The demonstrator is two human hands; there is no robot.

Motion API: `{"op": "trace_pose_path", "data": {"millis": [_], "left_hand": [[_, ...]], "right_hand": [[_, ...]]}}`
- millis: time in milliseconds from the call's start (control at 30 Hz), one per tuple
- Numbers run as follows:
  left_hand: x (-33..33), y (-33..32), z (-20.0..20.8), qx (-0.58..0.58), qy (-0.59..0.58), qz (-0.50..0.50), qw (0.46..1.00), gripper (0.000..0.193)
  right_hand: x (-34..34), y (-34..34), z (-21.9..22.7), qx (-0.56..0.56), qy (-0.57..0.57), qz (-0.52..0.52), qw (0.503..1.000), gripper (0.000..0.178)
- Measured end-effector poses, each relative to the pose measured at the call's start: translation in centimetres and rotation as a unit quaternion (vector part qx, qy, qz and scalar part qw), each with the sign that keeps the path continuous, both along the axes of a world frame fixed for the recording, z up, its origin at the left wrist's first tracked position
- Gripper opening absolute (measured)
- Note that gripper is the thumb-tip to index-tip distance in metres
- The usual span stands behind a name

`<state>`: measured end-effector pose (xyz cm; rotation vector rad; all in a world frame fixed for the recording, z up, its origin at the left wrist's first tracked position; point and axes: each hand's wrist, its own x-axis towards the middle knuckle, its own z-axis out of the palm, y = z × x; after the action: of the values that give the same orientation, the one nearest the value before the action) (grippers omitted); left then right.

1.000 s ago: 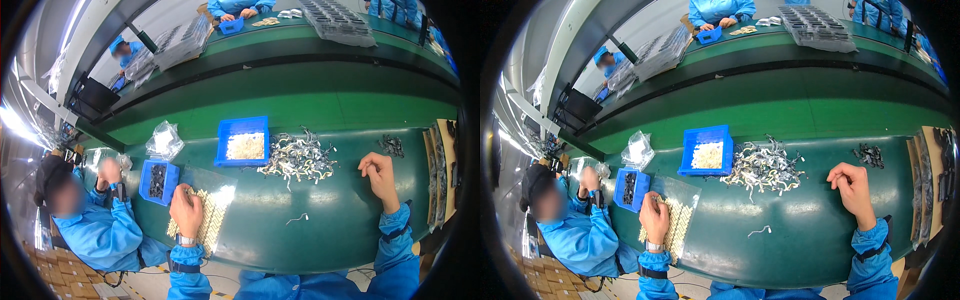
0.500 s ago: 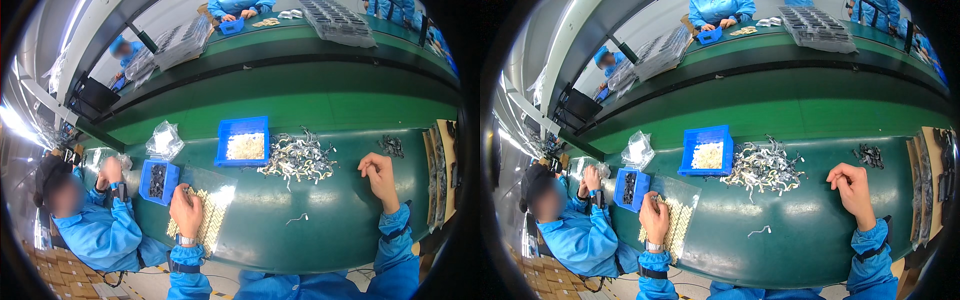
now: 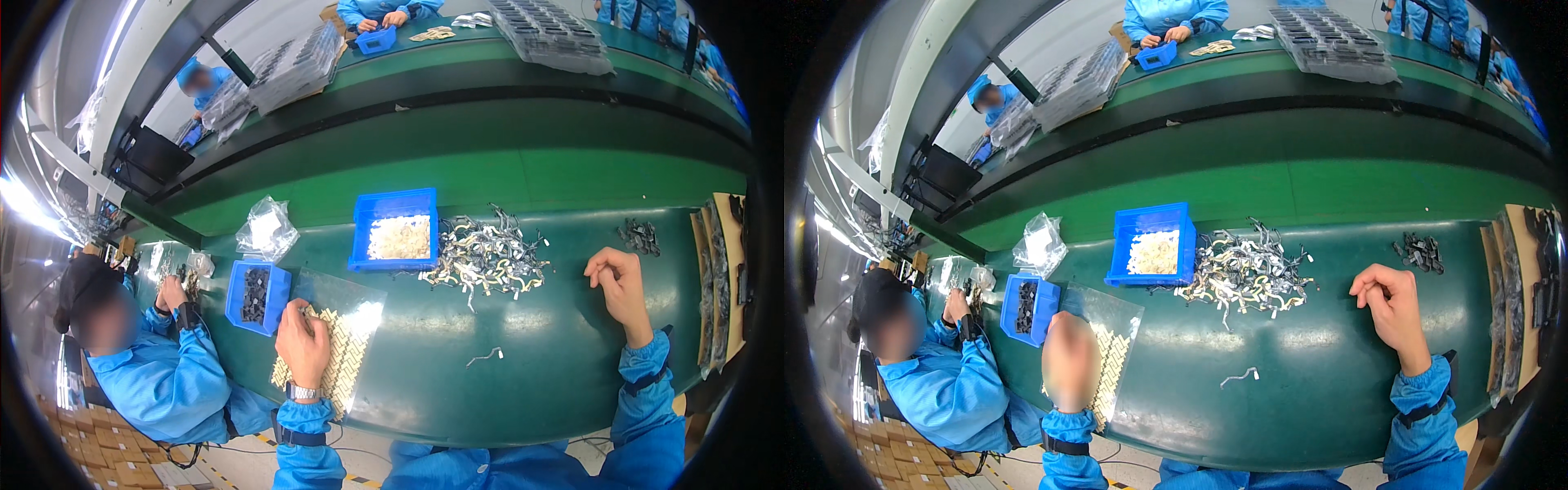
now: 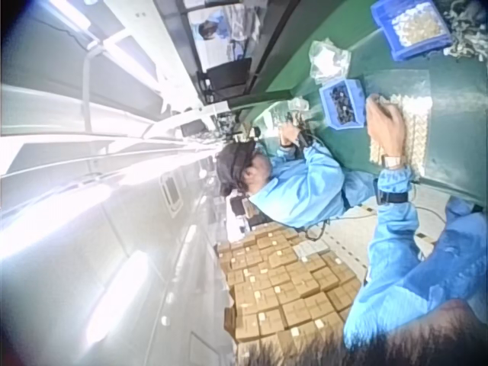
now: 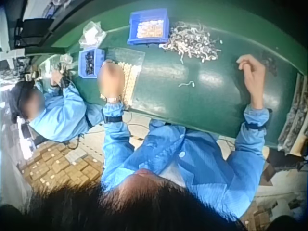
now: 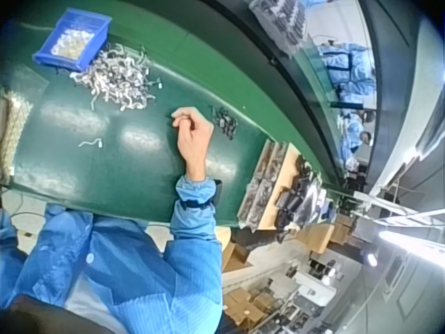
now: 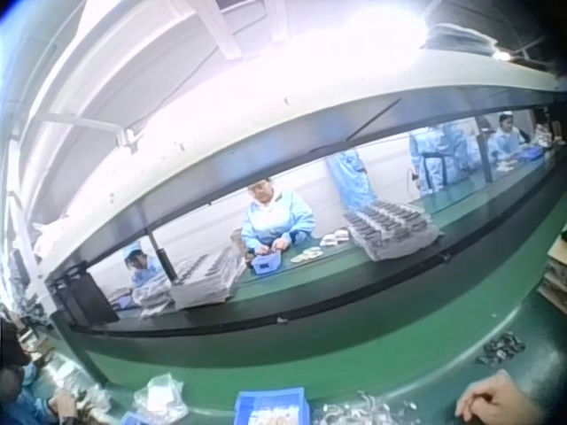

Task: Assembling small metal and plastic components at a factory workbench.

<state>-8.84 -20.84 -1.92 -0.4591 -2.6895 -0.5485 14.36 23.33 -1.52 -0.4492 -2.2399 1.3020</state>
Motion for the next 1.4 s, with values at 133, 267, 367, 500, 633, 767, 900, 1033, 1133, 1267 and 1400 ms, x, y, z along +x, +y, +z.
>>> {"op": "trace_pose_path", "data": {"millis": [133, 267, 367, 500, 633, 767, 900, 1033, 1133, 1267, 1400], "left_hand": [[0.16, 0.28, 0.29, 0.006, -0.028, 0.013, 1.000, 0.027], [0.00, -0.07, -0.14, 0.011, -0.001, -0.005, 1.000, 0.027], [-0.03, -0.05, -0.12, 0.007, -0.003, -0.004, 1.000, 0.027], [-0.04, 0.05, -0.03, 0.001, -0.006, 0.000, 1.000, 0.027], [-0.23, -0.39, -0.46, -0.002, 0.007, -0.006, 1.000, 0.026], [0.04, 0.22, -0.18, 0.023, 0.007, 0.007, 1.000, 0.028], [0.06, 0.09, -0.13, 0.032, 0.004, 0.010, 0.999, 0.031], [0.07, -0.06, -0.20, 0.025, 0.020, -0.007, 0.999, 0.028], [0.13, 0.09, -0.19, 0.032, 0.028, -0.011, 0.999, 0.026], [0.23, 0.10, -0.22, 0.030, 0.039, -0.015, 0.999, 0.024], [0.17, 0.19, -0.12, 0.033, 0.047, -0.019, 0.998, 0.019]], "right_hand": [[0.01, 0.10, -0.31, 0.002, 0.007, -0.005, 1.000, 0.024], [-0.01, 0.11, -0.23, 0.004, 0.005, -0.005, 1.000, 0.024], [-0.04, 0.04, -0.15, 0.009, 0.003, -0.008, 1.000, 0.024], [-0.02, 0.10, -0.26, 0.005, 0.004, -0.006, 1.000, 0.024], [-0.06, 0.14, -0.46, 0.003, 0.013, -0.003, 1.000, 0.024], [-0.02, 0.14, -0.46, 0.000, 0.011, -0.005, 1.000, 0.025], [0.00, 0.07, -0.33, 0.004, 0.008, -0.006, 1.000, 0.025], [-0.05, 0.04, -0.20, 0.008, 0.004, -0.008, 1.000, 0.025], [0.01, 0.08, -0.17, 0.008, -0.004, -0.006, 1.000, 0.025], [0.01, 0.06, -0.26, 0.004, 0.011, -0.003, 1.000, 0.026], [-0.13, -0.04, -0.03, 0.005, 0.004, -0.003, 1.000, 0.026]]}}
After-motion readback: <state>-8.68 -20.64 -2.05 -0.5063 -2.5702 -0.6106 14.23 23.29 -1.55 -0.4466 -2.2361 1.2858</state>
